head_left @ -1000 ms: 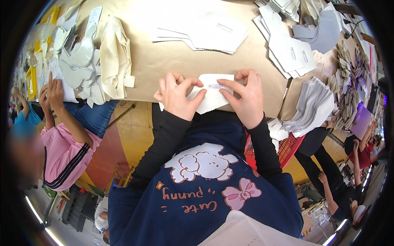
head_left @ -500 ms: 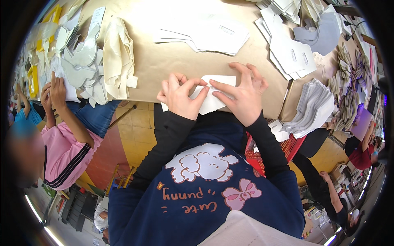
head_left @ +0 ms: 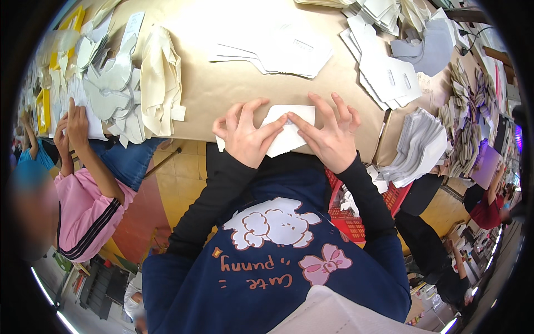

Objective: The person repeatedly picks small white rectangular pieces and larger white fabric pieces from a table, aligns the small piece onto the fabric, and folds the fabric around it to form a mask-like shape. The person handles items one at a time and places finished units aside.

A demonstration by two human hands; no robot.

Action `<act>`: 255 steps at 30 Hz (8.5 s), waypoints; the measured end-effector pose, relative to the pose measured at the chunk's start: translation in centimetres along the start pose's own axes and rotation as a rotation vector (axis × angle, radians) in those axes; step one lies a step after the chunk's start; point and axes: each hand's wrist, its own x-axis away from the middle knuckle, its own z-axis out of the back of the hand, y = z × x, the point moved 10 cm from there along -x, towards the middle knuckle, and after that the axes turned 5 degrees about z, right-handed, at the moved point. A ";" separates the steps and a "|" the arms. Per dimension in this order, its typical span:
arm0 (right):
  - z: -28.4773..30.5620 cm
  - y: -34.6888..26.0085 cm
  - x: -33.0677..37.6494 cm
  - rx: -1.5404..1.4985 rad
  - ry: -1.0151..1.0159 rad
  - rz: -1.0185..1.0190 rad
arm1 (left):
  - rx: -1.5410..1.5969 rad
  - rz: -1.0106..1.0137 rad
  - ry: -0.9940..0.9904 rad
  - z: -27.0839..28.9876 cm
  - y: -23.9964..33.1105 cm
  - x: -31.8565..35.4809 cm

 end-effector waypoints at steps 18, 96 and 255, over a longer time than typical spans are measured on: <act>-0.2 2.0 0.5 -0.238 -0.036 -0.136 | 0.144 0.184 -0.172 -0.9 -1.8 -1.0; 4.8 6.4 0.9 -0.848 0.444 -0.512 | 0.294 0.104 -0.137 2.4 -2.0 -4.3; 1.8 9.8 3.7 -1.518 0.806 -0.866 | 0.464 -0.568 -0.042 5.2 4.9 0.3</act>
